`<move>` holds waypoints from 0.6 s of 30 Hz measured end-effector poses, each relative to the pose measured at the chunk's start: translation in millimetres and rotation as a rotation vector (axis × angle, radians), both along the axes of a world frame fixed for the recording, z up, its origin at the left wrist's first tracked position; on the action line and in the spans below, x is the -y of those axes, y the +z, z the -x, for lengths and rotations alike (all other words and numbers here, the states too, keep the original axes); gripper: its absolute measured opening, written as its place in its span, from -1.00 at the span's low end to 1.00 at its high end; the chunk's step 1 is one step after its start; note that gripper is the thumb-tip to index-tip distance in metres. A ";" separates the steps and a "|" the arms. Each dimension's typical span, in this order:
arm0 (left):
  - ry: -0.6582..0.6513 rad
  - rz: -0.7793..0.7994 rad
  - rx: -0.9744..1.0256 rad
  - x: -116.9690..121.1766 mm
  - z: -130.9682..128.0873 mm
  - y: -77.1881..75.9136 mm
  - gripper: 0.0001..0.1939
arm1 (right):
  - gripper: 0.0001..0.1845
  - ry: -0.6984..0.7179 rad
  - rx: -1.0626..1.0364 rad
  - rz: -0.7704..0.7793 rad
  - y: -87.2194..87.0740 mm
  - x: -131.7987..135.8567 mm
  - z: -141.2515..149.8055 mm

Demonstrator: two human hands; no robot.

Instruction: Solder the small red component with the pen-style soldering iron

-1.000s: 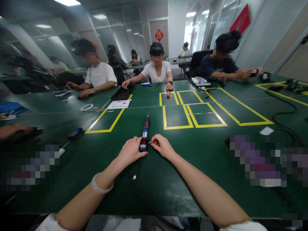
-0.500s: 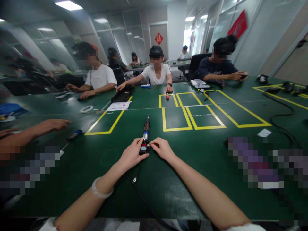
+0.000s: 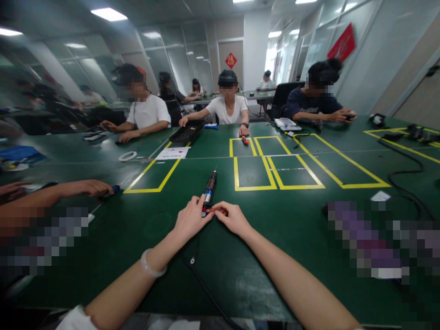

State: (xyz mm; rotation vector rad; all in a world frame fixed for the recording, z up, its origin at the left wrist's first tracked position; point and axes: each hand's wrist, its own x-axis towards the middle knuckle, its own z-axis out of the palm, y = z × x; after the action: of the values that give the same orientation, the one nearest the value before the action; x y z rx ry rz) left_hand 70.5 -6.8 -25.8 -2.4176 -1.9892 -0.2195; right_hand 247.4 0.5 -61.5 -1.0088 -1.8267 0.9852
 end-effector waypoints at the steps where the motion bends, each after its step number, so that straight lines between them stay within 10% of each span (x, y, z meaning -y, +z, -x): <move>1: 0.000 0.003 0.000 -0.7 1.5 0.2 -0.36 | -0.78 0.012 -0.004 0.005 -0.9 -0.3 0.0; 10: 0.006 0.046 -0.027 2.7 44.6 6.4 -0.33 | -0.78 0.044 -0.031 0.068 -3.6 -2.2 -2.7; 18: 0.156 0.137 -0.055 21.9 140.9 6.0 -0.26 | -0.82 0.062 0.028 0.044 -1.3 -1.4 -3.5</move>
State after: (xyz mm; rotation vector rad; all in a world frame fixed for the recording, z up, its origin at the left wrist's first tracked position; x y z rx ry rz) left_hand -70.4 -28.7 -19.8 -2.2992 -2.2232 -0.0158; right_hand 250.9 1.9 -62.8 -1.0023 -1.8764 1.0578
